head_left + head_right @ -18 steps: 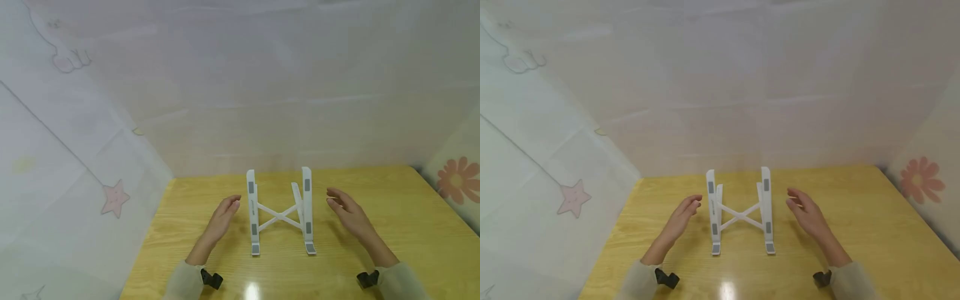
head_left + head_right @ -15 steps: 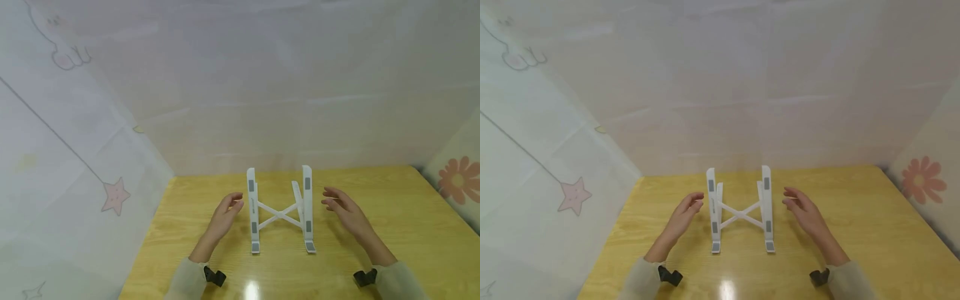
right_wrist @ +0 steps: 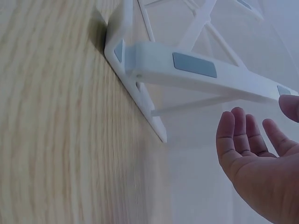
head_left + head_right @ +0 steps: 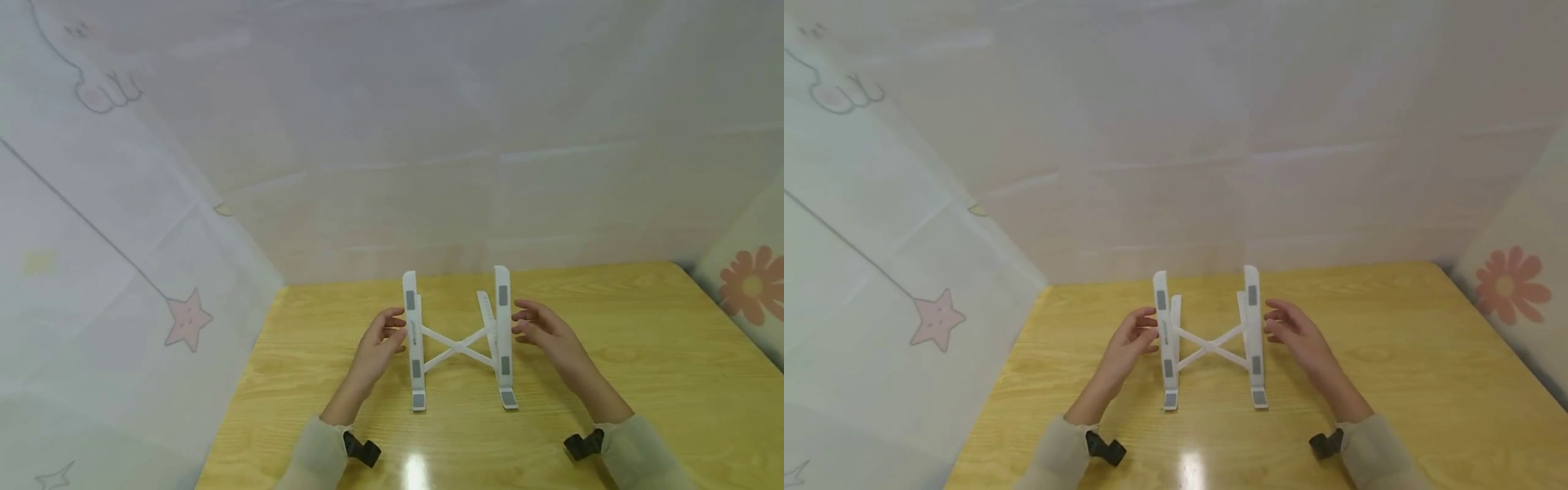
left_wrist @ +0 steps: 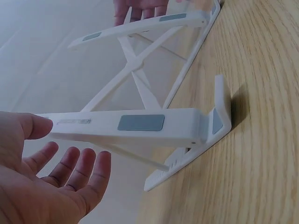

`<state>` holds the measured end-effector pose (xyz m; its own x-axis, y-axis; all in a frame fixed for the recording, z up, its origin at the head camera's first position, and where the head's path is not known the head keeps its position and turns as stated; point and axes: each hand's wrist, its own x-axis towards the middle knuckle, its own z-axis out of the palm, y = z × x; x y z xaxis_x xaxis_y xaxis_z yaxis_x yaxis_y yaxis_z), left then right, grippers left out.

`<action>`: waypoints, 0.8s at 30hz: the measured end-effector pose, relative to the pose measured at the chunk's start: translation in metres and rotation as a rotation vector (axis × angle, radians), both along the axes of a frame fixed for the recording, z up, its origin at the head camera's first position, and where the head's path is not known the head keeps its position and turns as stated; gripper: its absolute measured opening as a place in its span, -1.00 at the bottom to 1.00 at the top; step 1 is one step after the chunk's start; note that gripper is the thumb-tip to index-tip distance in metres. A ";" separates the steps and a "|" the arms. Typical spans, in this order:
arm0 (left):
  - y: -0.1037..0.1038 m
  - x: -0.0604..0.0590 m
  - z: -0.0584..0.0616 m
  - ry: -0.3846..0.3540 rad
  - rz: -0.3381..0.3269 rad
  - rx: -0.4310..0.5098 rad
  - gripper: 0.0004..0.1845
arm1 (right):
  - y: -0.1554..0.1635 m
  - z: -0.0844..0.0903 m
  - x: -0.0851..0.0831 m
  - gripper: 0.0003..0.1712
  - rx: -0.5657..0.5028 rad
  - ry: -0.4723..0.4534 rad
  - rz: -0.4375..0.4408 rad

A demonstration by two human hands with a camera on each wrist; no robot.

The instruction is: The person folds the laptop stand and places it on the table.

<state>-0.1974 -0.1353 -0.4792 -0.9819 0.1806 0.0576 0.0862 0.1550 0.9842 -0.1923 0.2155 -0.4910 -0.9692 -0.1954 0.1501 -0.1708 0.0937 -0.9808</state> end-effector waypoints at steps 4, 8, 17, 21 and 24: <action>0.003 0.002 -0.003 -0.025 0.012 0.024 -0.57 | -0.004 0.000 0.001 -0.42 -0.001 -0.006 0.013; 0.007 0.000 -0.002 -0.030 0.022 0.039 -0.54 | -0.008 0.001 -0.001 -0.42 0.006 -0.019 0.002; 0.010 -0.003 -0.003 -0.046 0.029 0.065 -0.45 | -0.011 0.000 -0.001 -0.37 0.034 -0.061 -0.035; 0.009 -0.002 -0.003 -0.044 0.023 0.057 -0.42 | -0.013 -0.001 0.000 -0.35 0.044 -0.055 -0.037; 0.008 -0.002 -0.003 -0.038 0.019 0.034 -0.41 | -0.014 -0.002 -0.001 -0.35 0.053 -0.047 -0.037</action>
<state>-0.1993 -0.1271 -0.4825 -0.9867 0.1604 0.0261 0.0462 0.1230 0.9913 -0.1928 0.2014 -0.4927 -0.9815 -0.1660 0.0951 -0.1206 0.1508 -0.9812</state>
